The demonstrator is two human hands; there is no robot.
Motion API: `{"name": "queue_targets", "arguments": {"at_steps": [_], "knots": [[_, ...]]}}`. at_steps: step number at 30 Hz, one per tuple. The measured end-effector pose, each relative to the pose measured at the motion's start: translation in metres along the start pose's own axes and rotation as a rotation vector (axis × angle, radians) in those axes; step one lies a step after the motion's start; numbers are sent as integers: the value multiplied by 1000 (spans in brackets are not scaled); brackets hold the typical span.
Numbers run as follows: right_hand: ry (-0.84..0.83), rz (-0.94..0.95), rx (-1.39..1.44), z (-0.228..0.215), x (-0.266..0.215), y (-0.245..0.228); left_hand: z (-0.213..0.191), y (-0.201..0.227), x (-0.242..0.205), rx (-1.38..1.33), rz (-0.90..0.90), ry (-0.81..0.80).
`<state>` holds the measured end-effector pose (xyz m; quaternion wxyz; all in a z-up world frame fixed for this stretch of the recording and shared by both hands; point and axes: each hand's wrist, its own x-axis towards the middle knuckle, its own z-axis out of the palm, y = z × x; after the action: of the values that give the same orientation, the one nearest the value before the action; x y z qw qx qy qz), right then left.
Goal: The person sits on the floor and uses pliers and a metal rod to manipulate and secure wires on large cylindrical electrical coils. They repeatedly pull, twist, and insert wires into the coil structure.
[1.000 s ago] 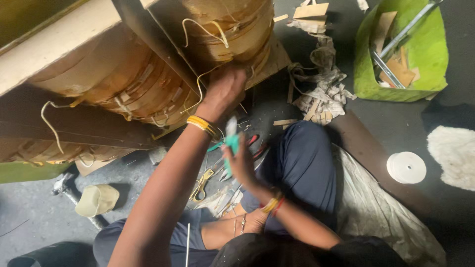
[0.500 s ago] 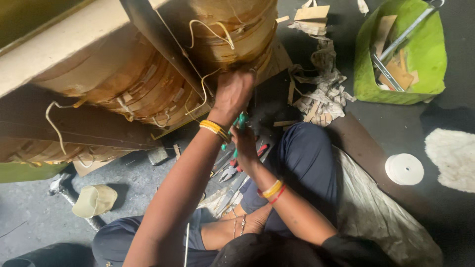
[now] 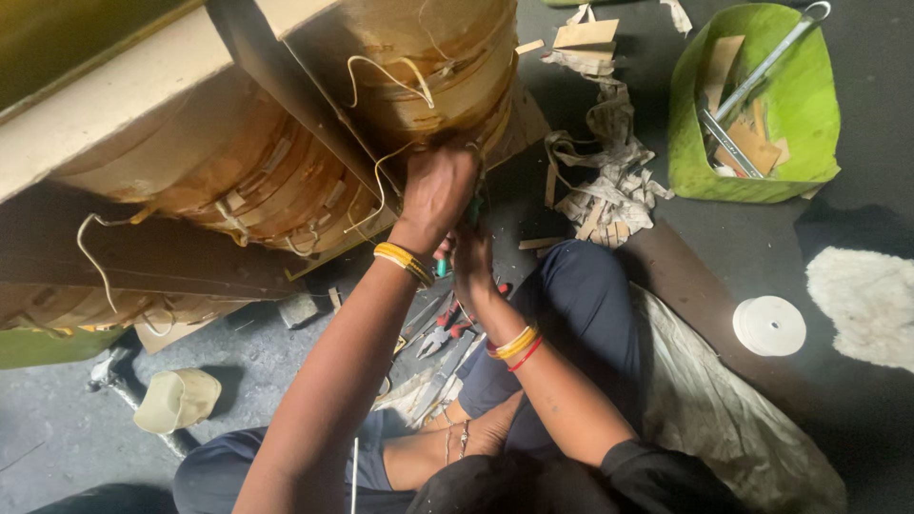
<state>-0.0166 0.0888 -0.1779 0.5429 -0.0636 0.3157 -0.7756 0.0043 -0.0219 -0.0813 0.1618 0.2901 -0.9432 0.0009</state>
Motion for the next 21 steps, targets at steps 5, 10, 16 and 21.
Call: {"name": "queue_targets", "arguments": {"at_steps": [5, 10, 16, 21], "knots": [[-37, 167, -140, -24, -32, 2, 0, 4, -19, 9, 101, 205], [60, 524, -469, -60, -72, -6, 16, 14, -18, 75, -50, 84], [8, 356, -680, -117, -50, 46, 48, 20, -3, 25, -185, 117], [-343, -247, -1024, -149, -43, 103, 52, 37, 6, -22, -222, 322]]}}
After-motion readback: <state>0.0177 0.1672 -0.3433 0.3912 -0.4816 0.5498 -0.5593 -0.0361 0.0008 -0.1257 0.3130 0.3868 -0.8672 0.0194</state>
